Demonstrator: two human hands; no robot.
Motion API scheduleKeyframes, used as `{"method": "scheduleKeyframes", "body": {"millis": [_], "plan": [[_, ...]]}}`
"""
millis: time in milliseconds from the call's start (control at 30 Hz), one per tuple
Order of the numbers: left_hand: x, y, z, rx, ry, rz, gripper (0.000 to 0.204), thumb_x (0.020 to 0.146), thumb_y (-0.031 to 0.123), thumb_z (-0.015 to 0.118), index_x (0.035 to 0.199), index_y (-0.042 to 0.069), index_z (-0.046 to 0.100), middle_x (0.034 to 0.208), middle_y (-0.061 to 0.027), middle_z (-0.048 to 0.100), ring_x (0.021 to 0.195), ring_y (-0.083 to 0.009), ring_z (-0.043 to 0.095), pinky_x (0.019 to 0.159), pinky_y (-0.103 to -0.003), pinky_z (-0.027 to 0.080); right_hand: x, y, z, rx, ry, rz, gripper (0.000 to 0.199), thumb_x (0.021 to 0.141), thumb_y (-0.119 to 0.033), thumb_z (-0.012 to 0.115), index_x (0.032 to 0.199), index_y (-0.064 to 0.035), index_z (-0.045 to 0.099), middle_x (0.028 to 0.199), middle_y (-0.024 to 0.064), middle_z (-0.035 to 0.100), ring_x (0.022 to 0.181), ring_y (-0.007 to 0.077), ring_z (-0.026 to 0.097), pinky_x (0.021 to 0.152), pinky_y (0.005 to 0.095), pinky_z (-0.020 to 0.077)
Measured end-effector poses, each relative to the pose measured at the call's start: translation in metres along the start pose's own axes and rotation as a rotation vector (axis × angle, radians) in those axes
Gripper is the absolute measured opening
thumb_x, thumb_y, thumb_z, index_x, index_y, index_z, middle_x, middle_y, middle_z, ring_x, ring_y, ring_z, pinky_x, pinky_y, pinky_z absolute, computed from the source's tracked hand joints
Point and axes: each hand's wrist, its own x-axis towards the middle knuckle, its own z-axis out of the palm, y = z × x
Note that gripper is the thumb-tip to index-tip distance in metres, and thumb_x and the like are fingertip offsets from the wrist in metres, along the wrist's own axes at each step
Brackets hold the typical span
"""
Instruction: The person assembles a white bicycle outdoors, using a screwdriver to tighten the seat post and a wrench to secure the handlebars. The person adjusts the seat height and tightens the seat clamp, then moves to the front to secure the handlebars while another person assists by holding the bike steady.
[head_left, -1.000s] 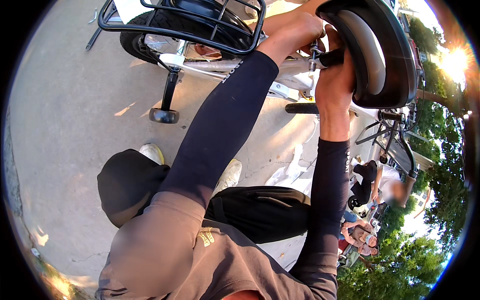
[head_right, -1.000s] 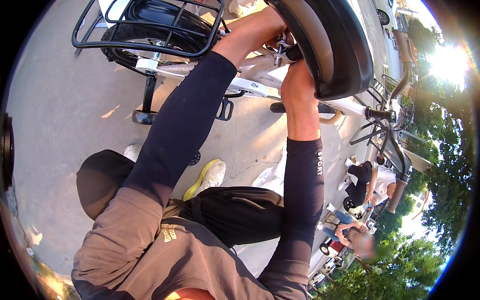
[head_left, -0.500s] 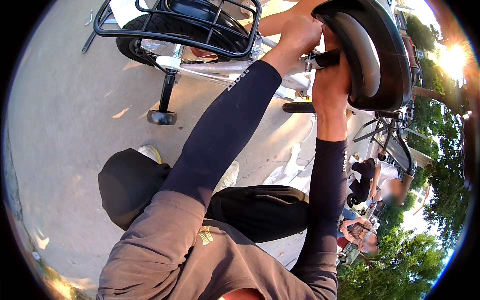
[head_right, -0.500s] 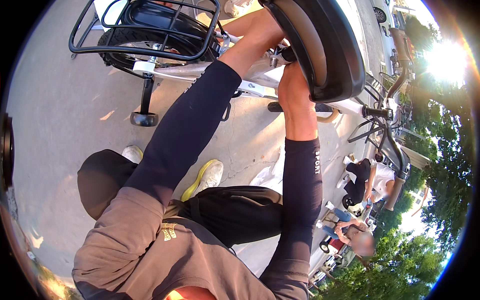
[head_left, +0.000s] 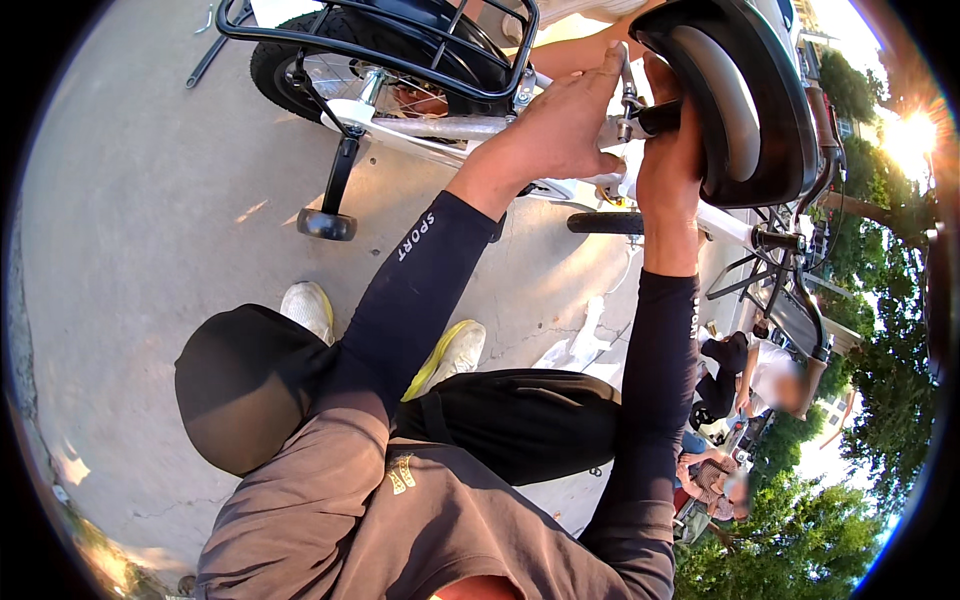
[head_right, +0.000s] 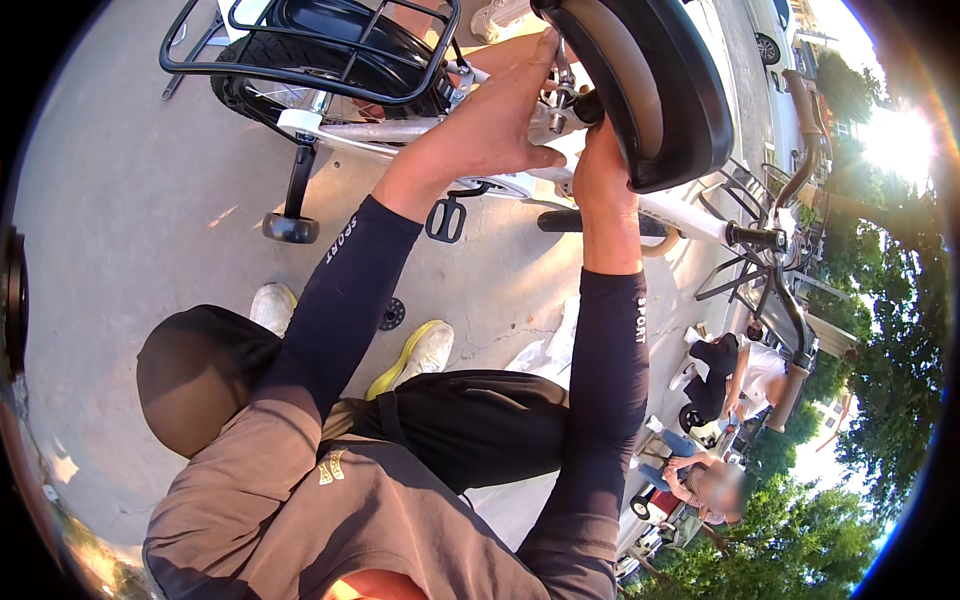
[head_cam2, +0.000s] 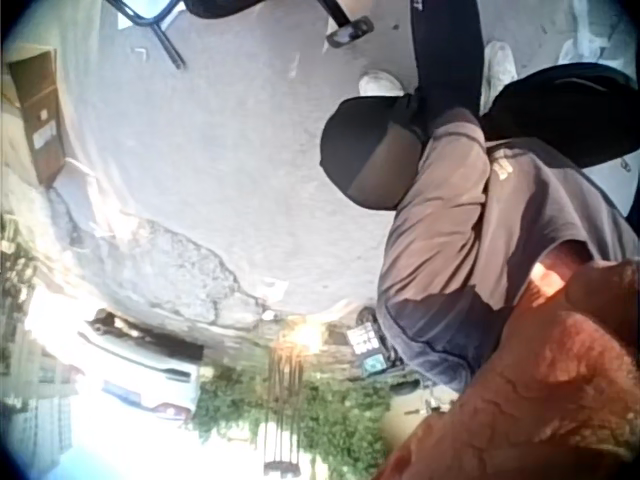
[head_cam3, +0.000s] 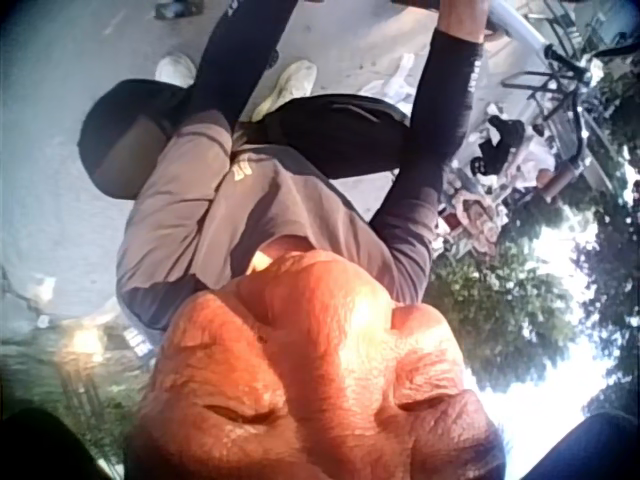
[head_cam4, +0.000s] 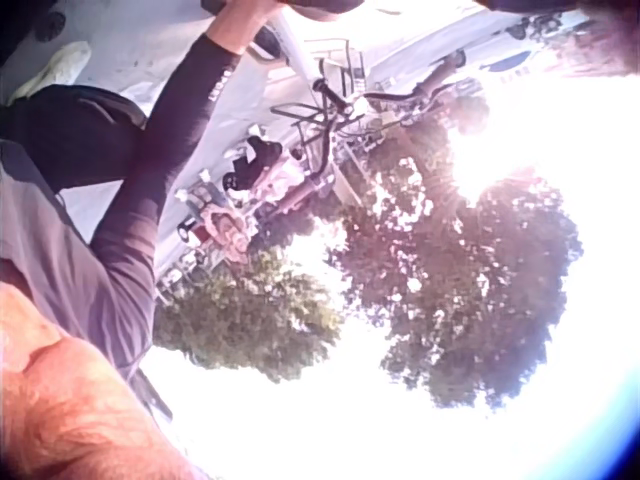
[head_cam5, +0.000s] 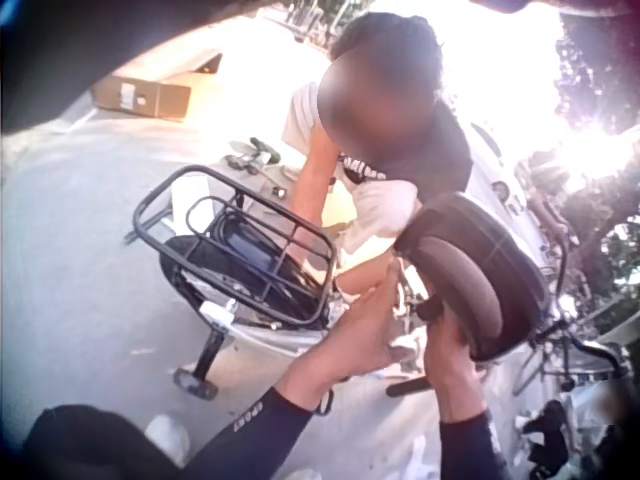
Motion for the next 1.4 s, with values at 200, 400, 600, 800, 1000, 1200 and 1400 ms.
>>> {"method": "scheduleKeyframes", "body": {"millis": [200,400,600,800,1000,1200,1400], "plan": [[0.005,0.015,0.010,0.194,0.101,-0.132,0.116,0.062,0.024,0.090,0.151,-0.002,0.021,0.109,-0.0186,0.063,0.092,-0.0361,0.064,0.086,-0.042,0.047,0.001,-0.001,0.005,0.147,0.032,0.006,0.041,0.105,-0.031,0.040,0.134,-0.0047,0.051,0.135,0.0084,0.054,0.127,0.0168,0.047,0.107,0.0337,0.0319],[0.014,0.005,0.017,0.169,0.176,-0.092,0.094,0.060,0.020,0.084,0.141,0.001,0.040,0.103,-0.0212,0.060,0.098,-0.0372,0.061,0.084,-0.043,0.048,0.016,0.028,-0.021,-0.244,-0.024,-0.357,0.028,0.104,-0.020,0.052,0.124,-0.0028,0.061,0.119,0.0068,0.062,0.108,0.0169,0.057,0.094,0.0324,0.0448],[0.020,-0.005,0.018,0.115,0.141,0.021,0.079,0.060,0.020,0.084,0.129,0.003,0.050,0.101,-0.0197,0.063,0.098,-0.0376,0.063,0.083,-0.045,0.049,0.017,0.033,-0.034,-0.191,-0.042,-0.193,0.039,0.105,-0.025,0.039,0.134,-0.0028,0.054,0.134,0.0085,0.058,0.130,0.0172,0.049,0.112,0.0331,0.0268],[0.031,-0.023,0.013,0.045,-0.039,0.054,0.065,0.059,0.024,0.086,0.115,0.005,0.061,0.087,-0.0127,0.070,0.089,-0.0332,0.068,0.076,-0.043,0.052,0.006,0.025,-0.028,-0.085,-0.061,-0.155,0.033,0.101,-0.022,0.050,0.127,-0.0036,0.059,0.125,0.0076,0.063,0.120,0.0170,0.054,0.105,0.0329,0.0344],[0.038,-0.038,0.017,0.072,-0.147,0.073,0.047,0.059,0.035,0.086,0.090,0.004,0.070,0.076,-0.0126,0.070,0.079,-0.0307,0.069,0.070,-0.042,0.052,0.005,0.019,-0.028,-0.072,-0.084,-0.165,0.028,0.096,-0.019,0.061,0.120,-0.0043,0.065,0.116,0.0067,0.067,0.110,0.0169,0.060,0.098,0.0326,0.0420],[0.043,-0.042,0.018,0.039,-0.251,-0.019,0.047,0.057,0.044,0.086,0.078,0.004,0.071,0.073,-0.0126,0.070,0.073,-0.0288,0.069,0.066,-0.040,0.052,0.008,0.008,-0.030,-0.148,-0.143,-0.192,0.024,0.092,-0.015,0.072,0.113,-0.0050,0.071,0.107,0.0058,0.071,0.100,0.0167,0.065,0.090,0.0323,0.0497],[0.038,-0.030,0.010,0.003,-0.205,-0.017,0.050,0.058,0.040,0.087,0.092,0.006,0.071,0.078,-0.0124,0.071,0.077,-0.0298,0.069,0.069,-0.040,0.052,0.006,-0.001,-0.028,-0.087,-0.155,-0.143,0.027,0.089,-0.019,0.075,0.113,-0.0059,0.071,0.107,0.0047,0.072,0.098,0.0153,0.065,0.089,0.0313,0.0502]]}}
